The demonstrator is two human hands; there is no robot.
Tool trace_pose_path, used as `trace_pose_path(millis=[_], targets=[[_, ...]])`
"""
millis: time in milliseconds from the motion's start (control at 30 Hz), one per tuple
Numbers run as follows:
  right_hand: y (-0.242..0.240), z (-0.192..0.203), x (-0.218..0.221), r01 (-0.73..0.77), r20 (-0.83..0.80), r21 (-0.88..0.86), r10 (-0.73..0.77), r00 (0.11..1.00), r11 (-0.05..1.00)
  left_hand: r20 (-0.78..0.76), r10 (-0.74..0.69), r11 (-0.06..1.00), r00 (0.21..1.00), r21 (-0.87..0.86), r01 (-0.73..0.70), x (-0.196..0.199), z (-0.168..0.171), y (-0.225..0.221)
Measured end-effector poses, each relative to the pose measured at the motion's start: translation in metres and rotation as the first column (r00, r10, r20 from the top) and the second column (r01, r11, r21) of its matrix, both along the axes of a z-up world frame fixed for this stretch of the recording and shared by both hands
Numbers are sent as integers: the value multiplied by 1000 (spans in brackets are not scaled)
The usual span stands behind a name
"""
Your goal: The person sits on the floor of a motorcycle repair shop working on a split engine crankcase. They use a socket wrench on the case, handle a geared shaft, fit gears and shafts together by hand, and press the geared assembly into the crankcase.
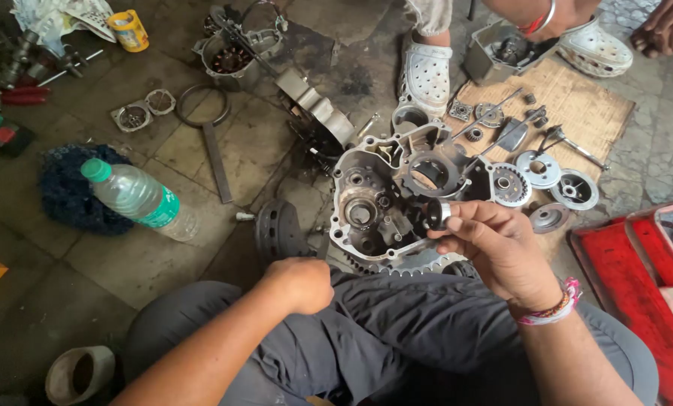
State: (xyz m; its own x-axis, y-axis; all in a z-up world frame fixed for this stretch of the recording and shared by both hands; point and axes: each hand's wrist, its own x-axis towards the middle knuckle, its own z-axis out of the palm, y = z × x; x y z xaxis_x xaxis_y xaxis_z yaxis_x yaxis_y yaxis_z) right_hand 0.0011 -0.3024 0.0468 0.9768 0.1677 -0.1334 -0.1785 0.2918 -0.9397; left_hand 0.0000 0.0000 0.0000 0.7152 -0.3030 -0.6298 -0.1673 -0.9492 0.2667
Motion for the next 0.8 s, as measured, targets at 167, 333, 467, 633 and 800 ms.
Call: trace_pose_path(millis=[167, 333, 467, 633, 800], targets=[[0, 2, -1, -18, 6, 10, 18, 1000, 1000, -40, -11, 1000, 999, 4, 11, 6, 4, -1], [-2, 0, -1, -63, -27, 177, 69, 997, 982, -10, 13, 999, 1000, 51, -12, 12, 31, 9], [0, 6, -2, -78, -75, 280, 103, 992, 957, 175, 345, 937, 922, -131, -325, 13, 58, 25], [7, 9, -1, -154, -87, 418, 208, 974, 895, 244, 706, 634, 665, -637, -439, -14, 122, -14], [12, -3, -9, -141, -117, 291, 181, 977, 946, 562, 436, 448, 703, -813, 373, -13, 106, -50]])
